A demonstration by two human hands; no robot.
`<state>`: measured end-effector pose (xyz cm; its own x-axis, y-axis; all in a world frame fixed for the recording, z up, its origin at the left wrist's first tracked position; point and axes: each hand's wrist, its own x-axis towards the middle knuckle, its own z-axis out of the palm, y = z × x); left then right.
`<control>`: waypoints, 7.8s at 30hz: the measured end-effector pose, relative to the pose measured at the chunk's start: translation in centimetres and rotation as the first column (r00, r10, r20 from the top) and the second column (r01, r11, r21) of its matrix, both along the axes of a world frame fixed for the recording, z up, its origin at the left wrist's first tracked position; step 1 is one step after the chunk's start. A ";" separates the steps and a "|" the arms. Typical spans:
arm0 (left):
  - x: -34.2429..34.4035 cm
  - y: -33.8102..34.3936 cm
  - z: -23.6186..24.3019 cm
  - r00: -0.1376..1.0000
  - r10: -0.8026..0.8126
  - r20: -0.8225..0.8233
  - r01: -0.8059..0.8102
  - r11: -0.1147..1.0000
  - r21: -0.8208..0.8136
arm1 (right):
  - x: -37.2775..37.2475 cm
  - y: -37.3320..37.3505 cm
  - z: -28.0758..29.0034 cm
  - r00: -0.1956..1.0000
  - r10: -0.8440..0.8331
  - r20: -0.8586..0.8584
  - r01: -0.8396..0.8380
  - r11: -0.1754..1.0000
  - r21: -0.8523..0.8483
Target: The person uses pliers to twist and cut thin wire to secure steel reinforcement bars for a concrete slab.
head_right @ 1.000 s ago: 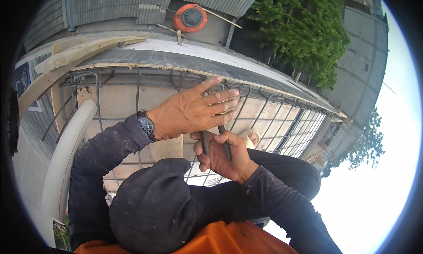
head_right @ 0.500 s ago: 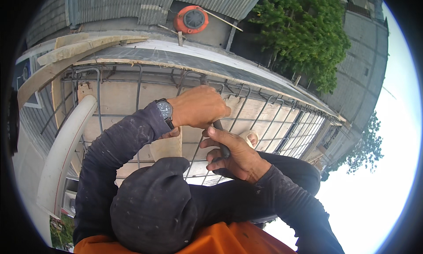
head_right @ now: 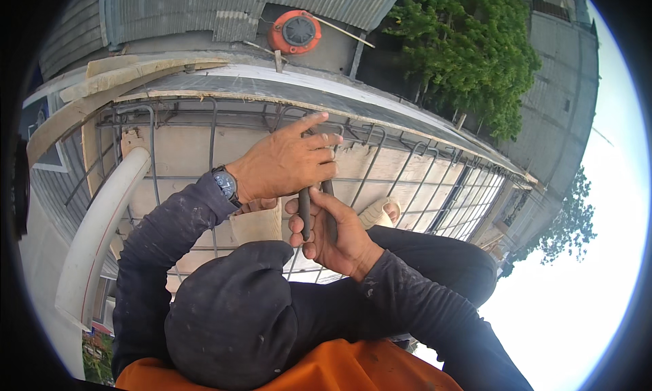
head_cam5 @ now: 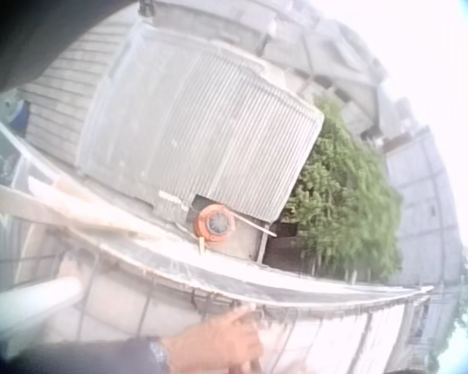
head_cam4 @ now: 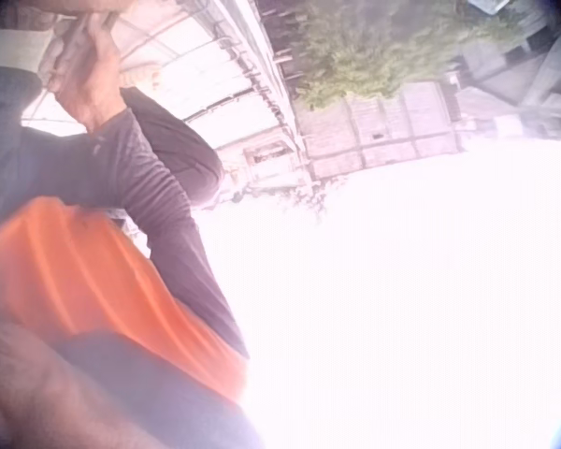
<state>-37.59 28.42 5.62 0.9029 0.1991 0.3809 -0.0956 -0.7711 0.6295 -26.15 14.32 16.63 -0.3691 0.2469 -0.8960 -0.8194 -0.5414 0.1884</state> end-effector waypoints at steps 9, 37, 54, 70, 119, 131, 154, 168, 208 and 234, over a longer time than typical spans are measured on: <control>3.1 0.4 1.7 0.893 -0.290 -0.345 0.273 0.957 -0.100 | 0.8 3.1 2.9 0.756 0.570 0.322 -0.513 0.821 -0.249; -0.6 -3.8 0.0 0.851 0.421 -0.314 -0.520 0.758 -0.394 | -0.4 -1.7 -3.8 0.749 0.595 0.292 -0.547 0.804 -0.233; -3.7 -7.1 -3.4 0.833 0.297 -0.467 -0.460 -0.097 -0.883 | 15.0 -10.8 -8.7 -0.489 0.307 0.816 -0.852 -0.369 -0.372; -1.1 -6.4 -1.4 0.678 0.321 -0.661 -0.553 0.815 -0.172 | 13.2 -8.4 -10.3 -0.620 -0.059 0.783 -0.720 -0.353 -0.597; -6.9 -6.5 -1.7 0.676 0.616 -0.404 -0.577 0.101 -0.811 | 8.9 0.8 -12.8 -0.530 0.118 0.840 -0.753 0.389 -0.530; -6.7 -6.1 -2.4 0.698 0.565 -0.439 -0.557 0.044 -0.829 | 7.4 1.2 -13.8 -0.246 0.449 0.859 -0.603 0.623 -0.498; -5.0 -7.5 1.1 0.812 0.407 -0.418 -0.580 0.475 -0.662 | 1.4 2.0 -7.3 0.681 -0.171 0.712 -0.122 0.932 0.341; -2.2 -9.8 2.0 0.916 0.395 -0.066 0.185 -0.564 -0.805 | 2.3 4.9 -6.3 0.148 -0.295 0.944 -0.518 0.790 0.328; -1.5 -5.9 -2.0 0.772 0.567 -0.287 -0.635 0.709 -0.307 | 6.8 -3.3 -5.6 0.015 0.277 0.961 -0.879 0.461 -0.119; 3.5 -6.7 -7.7 0.887 0.250 -0.388 -0.167 -0.609 -0.775 | 10.9 5.4 -7.9 -0.671 0.220 0.708 -0.714 0.067 -0.697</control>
<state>-34.05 21.71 -2.09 0.6038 0.3913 -0.6945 -0.2265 0.9195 0.3211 -15.23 19.69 8.74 0.2517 0.8074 -0.5336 0.8984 -0.4000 -0.1815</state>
